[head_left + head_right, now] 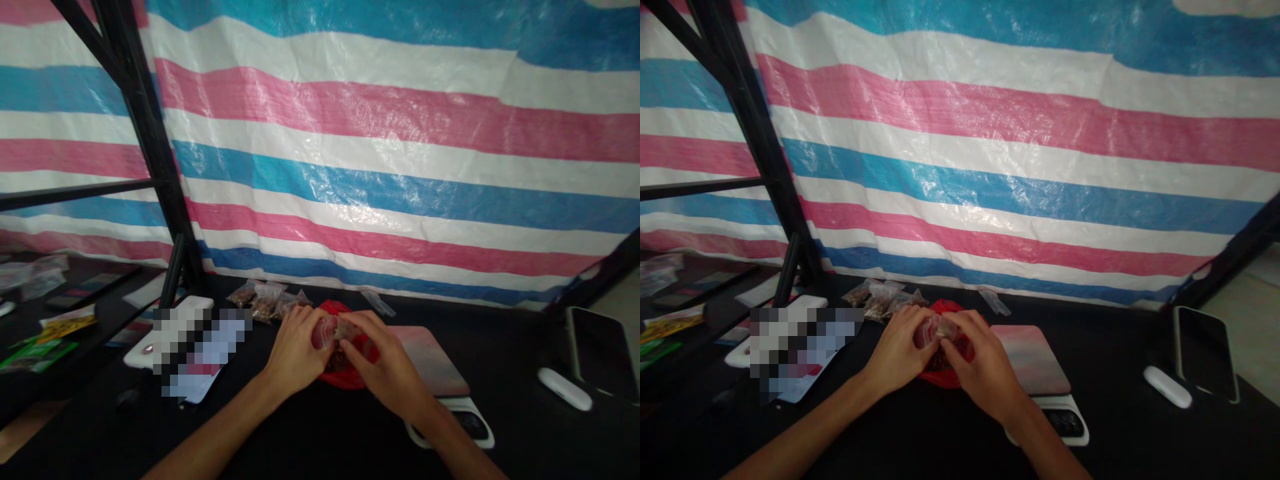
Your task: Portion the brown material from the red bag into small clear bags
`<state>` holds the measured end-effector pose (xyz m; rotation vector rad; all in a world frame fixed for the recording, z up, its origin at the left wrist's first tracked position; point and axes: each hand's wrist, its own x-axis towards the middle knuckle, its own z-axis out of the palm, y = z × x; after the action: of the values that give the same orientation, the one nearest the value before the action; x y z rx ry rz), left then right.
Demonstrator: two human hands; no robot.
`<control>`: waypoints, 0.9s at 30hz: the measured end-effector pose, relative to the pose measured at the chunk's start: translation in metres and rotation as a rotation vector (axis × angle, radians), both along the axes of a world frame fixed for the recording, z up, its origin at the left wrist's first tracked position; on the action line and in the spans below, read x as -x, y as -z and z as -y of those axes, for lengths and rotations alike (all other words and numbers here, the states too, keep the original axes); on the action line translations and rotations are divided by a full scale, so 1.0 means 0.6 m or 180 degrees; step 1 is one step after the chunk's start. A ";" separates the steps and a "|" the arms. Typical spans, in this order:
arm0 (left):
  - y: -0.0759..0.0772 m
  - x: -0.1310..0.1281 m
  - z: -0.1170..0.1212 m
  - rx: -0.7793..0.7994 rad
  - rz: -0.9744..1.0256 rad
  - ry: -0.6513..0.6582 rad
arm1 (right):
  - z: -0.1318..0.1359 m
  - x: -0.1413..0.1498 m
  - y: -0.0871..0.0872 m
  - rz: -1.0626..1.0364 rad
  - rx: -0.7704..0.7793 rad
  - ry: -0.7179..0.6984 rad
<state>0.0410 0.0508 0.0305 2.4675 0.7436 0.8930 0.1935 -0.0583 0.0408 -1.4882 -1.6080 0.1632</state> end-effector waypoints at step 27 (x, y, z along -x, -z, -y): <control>0.010 0.001 0.013 0.1457 0.0053 -0.0596 | 0.001 -0.021 0.003 0.1657 0.0692 0.0466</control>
<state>0.0402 0.0431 0.0245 2.0103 1.0547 0.7086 0.2062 -0.0591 0.0389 -1.9212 -1.9211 -0.1512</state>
